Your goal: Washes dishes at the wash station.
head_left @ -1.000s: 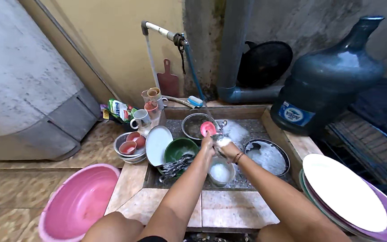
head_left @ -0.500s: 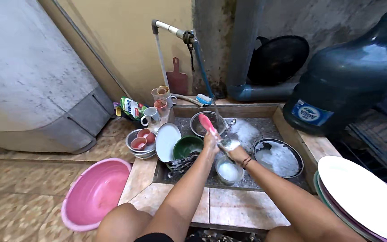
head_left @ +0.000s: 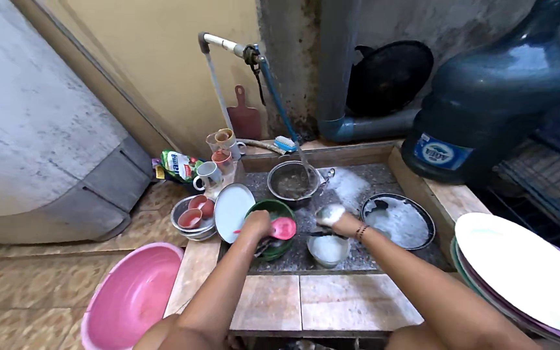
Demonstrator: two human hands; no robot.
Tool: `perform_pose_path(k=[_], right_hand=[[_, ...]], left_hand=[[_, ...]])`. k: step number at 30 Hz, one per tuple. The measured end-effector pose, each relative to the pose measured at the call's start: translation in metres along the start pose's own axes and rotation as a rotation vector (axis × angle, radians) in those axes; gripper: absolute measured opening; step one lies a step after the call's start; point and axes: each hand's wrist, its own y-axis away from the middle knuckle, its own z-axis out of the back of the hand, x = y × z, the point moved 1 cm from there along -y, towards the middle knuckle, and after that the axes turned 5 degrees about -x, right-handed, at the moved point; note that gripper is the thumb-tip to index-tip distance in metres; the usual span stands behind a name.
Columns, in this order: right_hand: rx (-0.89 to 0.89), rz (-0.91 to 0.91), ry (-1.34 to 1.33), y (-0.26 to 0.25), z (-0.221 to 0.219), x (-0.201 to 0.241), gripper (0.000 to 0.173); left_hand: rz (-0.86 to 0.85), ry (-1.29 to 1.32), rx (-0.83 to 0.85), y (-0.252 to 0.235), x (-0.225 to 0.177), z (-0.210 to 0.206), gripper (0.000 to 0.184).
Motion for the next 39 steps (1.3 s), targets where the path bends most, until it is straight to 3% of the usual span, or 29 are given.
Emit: perform_pose_path(k=[2,4,9,13,16,19,21,24,26,29,32,35,39], right_hand=[[0.208,0.090,0.281,-0.001,-0.005,-0.007,0.038],[0.306,0.080,0.413,-0.009,-0.022,-0.029,0.039],[0.399,-0.041,0.593,-0.010,-0.050,-0.046,0.038],[0.555,-0.162,0.654,-0.003,-0.054,-0.035,0.039],[0.630,-0.147,0.660,-0.002,-0.055,-0.035,0.034],[0.666,-0.139,0.627,-0.002,-0.050,-0.023,0.031],[0.668,-0.123,0.600,-0.003,-0.048,-0.020,0.031],[0.674,-0.089,0.582,-0.009,-0.054,-0.029,0.033],[0.672,-0.074,0.587,-0.012,-0.055,-0.034,0.034],[0.682,-0.078,0.603,-0.014,-0.055,-0.033,0.033],[0.684,-0.081,0.606,-0.015,-0.058,-0.032,0.033],[0.693,-0.079,0.588,-0.014,-0.054,-0.032,0.033],[0.705,-0.077,0.596,-0.015,-0.053,-0.037,0.032]], left_hand=[[-0.064,0.021,-0.089,-0.006,-0.022,0.008,0.051],[-0.199,0.102,-0.134,-0.016,-0.062,0.015,0.049],[-0.535,0.214,0.049,-0.113,-0.166,-0.020,0.042],[-0.484,0.186,0.113,-0.198,-0.212,-0.059,0.058],[-0.422,0.144,0.060,-0.243,-0.214,-0.085,0.073],[-0.311,0.076,0.078,-0.261,-0.207,-0.102,0.076],[-0.287,0.025,0.088,-0.258,-0.205,-0.106,0.071],[-0.433,-0.065,0.016,-0.257,-0.199,-0.117,0.044],[-0.528,-0.156,0.080,-0.252,-0.198,-0.121,0.034],[-0.533,-0.077,0.053,-0.241,-0.205,-0.114,0.038],[-0.560,0.094,-0.050,-0.251,-0.222,-0.121,0.053],[-0.545,0.079,0.002,-0.261,-0.242,-0.131,0.060],[-0.496,0.032,-0.003,-0.251,-0.243,-0.126,0.038]])
